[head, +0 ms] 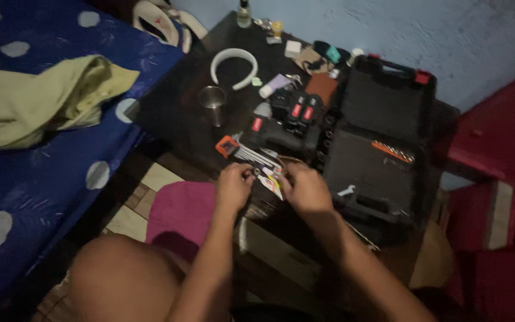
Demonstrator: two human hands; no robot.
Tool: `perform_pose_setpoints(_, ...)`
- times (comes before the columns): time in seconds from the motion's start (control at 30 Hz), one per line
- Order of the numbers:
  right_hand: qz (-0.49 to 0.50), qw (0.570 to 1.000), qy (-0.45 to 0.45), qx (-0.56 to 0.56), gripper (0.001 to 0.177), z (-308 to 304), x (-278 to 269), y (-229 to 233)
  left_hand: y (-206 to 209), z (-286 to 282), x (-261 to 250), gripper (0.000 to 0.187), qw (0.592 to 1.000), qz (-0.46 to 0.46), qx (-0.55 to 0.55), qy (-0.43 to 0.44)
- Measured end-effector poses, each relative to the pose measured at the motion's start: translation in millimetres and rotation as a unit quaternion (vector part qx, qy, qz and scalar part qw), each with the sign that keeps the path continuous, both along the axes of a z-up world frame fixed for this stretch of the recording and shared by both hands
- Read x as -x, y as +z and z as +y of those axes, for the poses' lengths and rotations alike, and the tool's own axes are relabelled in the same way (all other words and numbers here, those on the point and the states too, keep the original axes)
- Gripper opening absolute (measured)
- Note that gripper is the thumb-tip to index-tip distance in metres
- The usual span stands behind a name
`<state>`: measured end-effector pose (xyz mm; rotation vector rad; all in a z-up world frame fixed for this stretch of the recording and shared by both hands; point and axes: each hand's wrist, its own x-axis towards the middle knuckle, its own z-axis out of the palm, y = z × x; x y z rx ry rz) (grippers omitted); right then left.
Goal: The person sits at a small table and sorts loose hand tools, including wrenches, screwdriver bits and sockets, picking them up one at a time and placing them into the trays of an open toolbox. They continue arranging the tools into the case compartments throughout the clip.
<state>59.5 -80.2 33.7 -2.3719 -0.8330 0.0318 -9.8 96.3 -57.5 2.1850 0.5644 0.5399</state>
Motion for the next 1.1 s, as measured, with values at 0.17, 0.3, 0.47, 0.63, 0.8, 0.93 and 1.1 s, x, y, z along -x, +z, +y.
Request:
perform_pose_setpoints(0.17, -0.038, 0.999, -0.01, 0.038, 0.024, -45, -14, 44, 3, -4, 1, 0.028, 0.999, -0.039, 0.005, 0.007)
perform_pose_setpoints(0.3, -0.02, 0.99, -0.083, 0.112, 0.029, -109, -36, 55, 24, -10, 1, 0.023, 0.999, -0.031, -0.028, 0.028)
perform_pose_setpoints(0.47, 0.029, 0.953, -0.152, 0.259, 0.035, -205, -84, 42, 62, -40, -6, 0.017, 0.997, -0.077, -0.008, 0.012)
perform_pose_setpoints(0.63, 0.045, 0.962, -0.088, 0.255, 0.031, -250, -102, 12, 96, -94, -20, 0.011, 0.976, -0.168, -0.021, -0.138)
perform_pose_setpoints(0.8, 0.136, 0.931, -0.092, 0.325, 0.03, -234, -99, 9, 105, -158, -47, 0.013, 0.959, -0.128, -0.018, -0.252)
perform_pose_setpoints(0.93, 0.116, 0.921, -0.064, 0.367, 0.028, -229, -98, 19, 100, -197, -83, 0.015, 0.953, -0.089, -0.038, -0.286)
perform_pose_setpoints(1.1, 0.047, 0.916, -0.029, 0.397, 0.036, -226, -112, 5, 94, -237, -126, 0.017, 0.935, -0.03, -0.072, -0.346)
